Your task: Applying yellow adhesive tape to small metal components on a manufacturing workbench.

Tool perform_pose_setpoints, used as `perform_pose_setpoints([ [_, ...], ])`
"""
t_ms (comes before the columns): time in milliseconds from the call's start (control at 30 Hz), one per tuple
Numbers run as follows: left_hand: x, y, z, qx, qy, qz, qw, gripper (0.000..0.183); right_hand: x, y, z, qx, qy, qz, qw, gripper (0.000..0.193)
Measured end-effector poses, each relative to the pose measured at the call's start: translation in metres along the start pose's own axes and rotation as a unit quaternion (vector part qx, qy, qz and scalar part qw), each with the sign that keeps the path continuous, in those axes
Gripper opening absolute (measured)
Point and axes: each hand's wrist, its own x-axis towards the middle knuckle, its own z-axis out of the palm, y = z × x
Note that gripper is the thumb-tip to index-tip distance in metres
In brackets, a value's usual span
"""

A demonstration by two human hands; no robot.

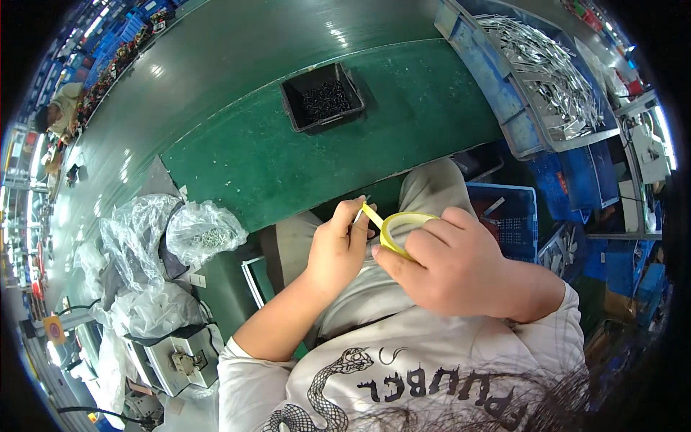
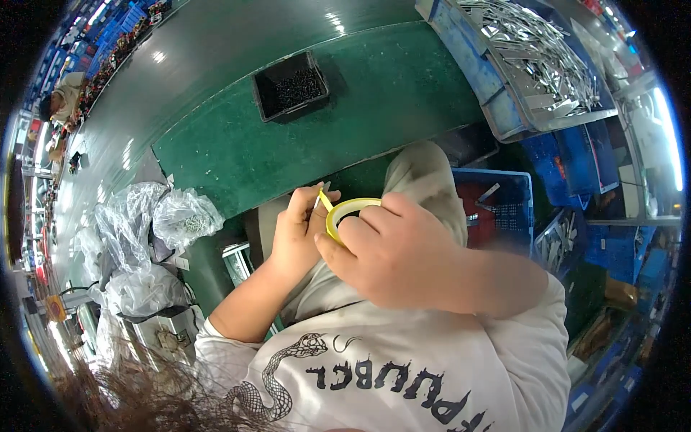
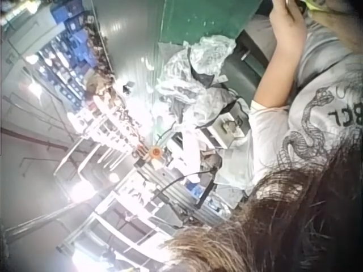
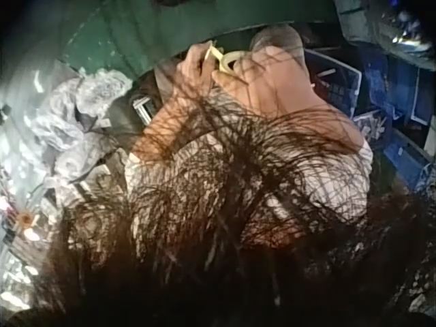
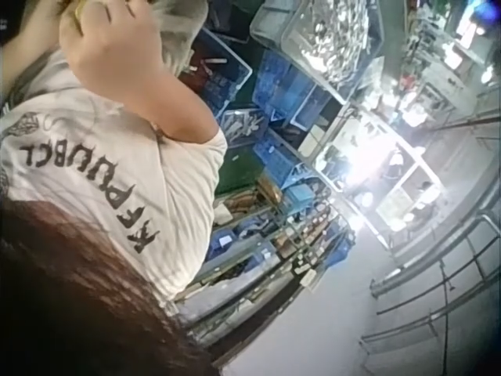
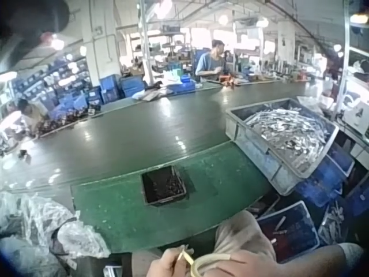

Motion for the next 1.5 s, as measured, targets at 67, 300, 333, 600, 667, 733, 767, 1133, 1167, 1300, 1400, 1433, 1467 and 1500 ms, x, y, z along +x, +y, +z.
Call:
perform_pose_setpoints([
  [67, 0.0, -0.002, 0.0, -0.008, 0.003, 0.004, 1.0, 0.023, 0.0, 0.001, -0.001, 0.01, -0.001, 0.006, 1.0, 0.018],
  [300, 0.004, -0.003, -0.002, -0.15, 0.012, -0.094, 0.984, 0.022, -0.009, 0.007, -0.001, 0.027, -0.012, 0.047, 0.998, 0.03],
  [333, 0.003, -0.003, -0.002, -0.156, 0.009, -0.111, 0.981, 0.022, -0.01, 0.008, 0.0, 0.027, -0.012, 0.046, 0.999, 0.03],
  [600, 0.004, 0.005, -0.002, -0.219, -0.001, -0.115, 0.969, 0.018, -0.018, 0.014, -0.005, 0.025, -0.044, 0.078, 0.996, 0.029],
  [667, 0.004, 0.006, -0.004, -0.241, -0.017, -0.116, 0.963, 0.017, -0.02, 0.017, -0.004, 0.017, -0.047, 0.079, 0.996, 0.03],
  [733, 0.005, 0.005, -0.005, -0.254, -0.047, -0.133, 0.957, 0.017, -0.022, 0.019, -0.005, 0.01, -0.051, 0.08, 0.995, 0.031],
  [767, 0.005, 0.005, -0.005, -0.254, -0.048, -0.133, 0.957, 0.017, -0.023, 0.02, -0.006, 0.003, -0.077, 0.081, 0.994, 0.032],
  [1133, 0.007, 0.005, -0.007, -0.307, -0.065, -0.14, 0.939, 0.016, -0.032, 0.023, -0.002, -0.01, -0.169, 0.115, 0.979, 0.038],
  [1167, 0.008, 0.005, -0.008, -0.307, -0.066, -0.14, 0.939, 0.016, -0.032, 0.024, -0.002, -0.013, -0.171, 0.116, 0.978, 0.038],
  [1300, 0.008, 0.004, -0.011, -0.353, -0.095, -0.132, 0.921, 0.016, -0.034, 0.026, -0.001, -0.015, -0.166, 0.121, 0.979, 0.037],
  [1400, 0.008, 0.002, -0.011, -0.372, -0.102, -0.137, 0.912, 0.017, -0.035, 0.026, -0.001, -0.013, -0.161, 0.124, 0.979, 0.038],
  [1433, 0.008, 0.001, -0.011, -0.377, -0.104, -0.138, 0.91, 0.017, -0.035, 0.026, -0.001, -0.013, -0.161, 0.125, 0.979, 0.038],
  [1467, 0.008, 0.001, -0.011, -0.377, -0.104, -0.138, 0.91, 0.017, -0.035, 0.026, -0.001, -0.01, -0.162, 0.125, 0.979, 0.038],
  [1500, 0.007, 0.0, -0.01, -0.379, -0.103, -0.129, 0.91, 0.017, -0.035, 0.026, -0.001, -0.007, -0.163, 0.125, 0.979, 0.039],
])
